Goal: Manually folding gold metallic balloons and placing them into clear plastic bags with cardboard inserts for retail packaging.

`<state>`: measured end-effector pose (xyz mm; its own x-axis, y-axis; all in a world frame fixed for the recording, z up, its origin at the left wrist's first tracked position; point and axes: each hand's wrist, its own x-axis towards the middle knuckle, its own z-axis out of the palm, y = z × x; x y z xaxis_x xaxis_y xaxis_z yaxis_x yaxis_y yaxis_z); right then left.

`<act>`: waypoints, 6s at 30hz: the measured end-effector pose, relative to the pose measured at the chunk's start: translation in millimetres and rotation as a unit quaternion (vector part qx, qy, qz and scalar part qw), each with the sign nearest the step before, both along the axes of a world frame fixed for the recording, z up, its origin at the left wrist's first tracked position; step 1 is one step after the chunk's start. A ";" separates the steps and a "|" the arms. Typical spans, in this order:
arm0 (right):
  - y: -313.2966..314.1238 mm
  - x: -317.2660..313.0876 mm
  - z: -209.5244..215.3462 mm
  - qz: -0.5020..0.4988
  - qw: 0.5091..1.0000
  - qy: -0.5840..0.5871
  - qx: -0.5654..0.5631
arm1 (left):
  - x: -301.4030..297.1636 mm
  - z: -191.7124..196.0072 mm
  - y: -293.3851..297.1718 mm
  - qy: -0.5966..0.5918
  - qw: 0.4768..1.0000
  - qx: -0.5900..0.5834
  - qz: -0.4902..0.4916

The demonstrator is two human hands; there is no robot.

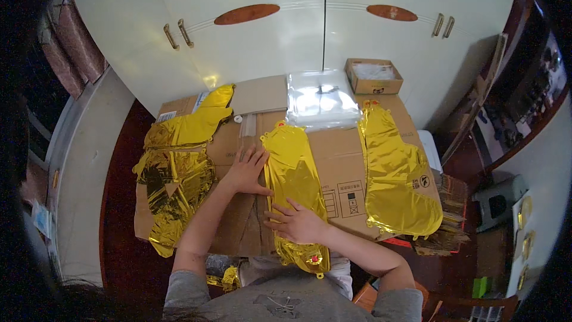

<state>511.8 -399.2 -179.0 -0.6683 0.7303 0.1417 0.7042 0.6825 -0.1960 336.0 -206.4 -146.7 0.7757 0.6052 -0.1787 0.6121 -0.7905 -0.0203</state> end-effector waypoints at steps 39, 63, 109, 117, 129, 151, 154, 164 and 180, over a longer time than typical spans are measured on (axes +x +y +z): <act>132.4 86.9 -1.3 -0.319 0.939 0.127 0.011 | 2.7 -14.3 -47.7 -0.074 0.995 -0.013 0.070; 126.6 90.9 -5.6 -0.356 0.893 0.273 0.039 | 77.6 10.7 258.2 -0.057 0.996 -0.013 -0.074; 97.7 103.9 41.0 -0.213 0.438 0.816 -0.312 | 37.1 73.6 -28.6 -0.250 0.861 0.375 -0.236; 50.0 112.1 18.4 -0.299 0.661 0.630 -0.279 | 34.6 33.1 -79.1 -0.326 0.925 0.084 -0.176; 33.8 96.1 1.7 -0.342 0.871 0.334 0.112 | 3.9 -20.1 -54.6 -0.188 0.980 0.006 -0.065; 28.5 84.9 16.1 -0.392 0.900 0.181 0.063 | 3.6 -16.1 -59.1 -0.211 0.973 0.040 -0.089; 27.4 84.1 18.2 -0.390 0.903 0.172 0.060 | 3.2 -14.3 -59.4 -0.216 0.970 0.048 -0.102; 26.7 90.1 12.9 -0.305 0.937 0.141 0.096 | 3.8 -16.8 -58.7 -0.218 0.969 0.047 -0.107; 22.5 90.1 16.2 -0.283 0.950 0.131 0.013 | 3.2 -27.4 -53.8 -0.177 0.974 0.016 -0.141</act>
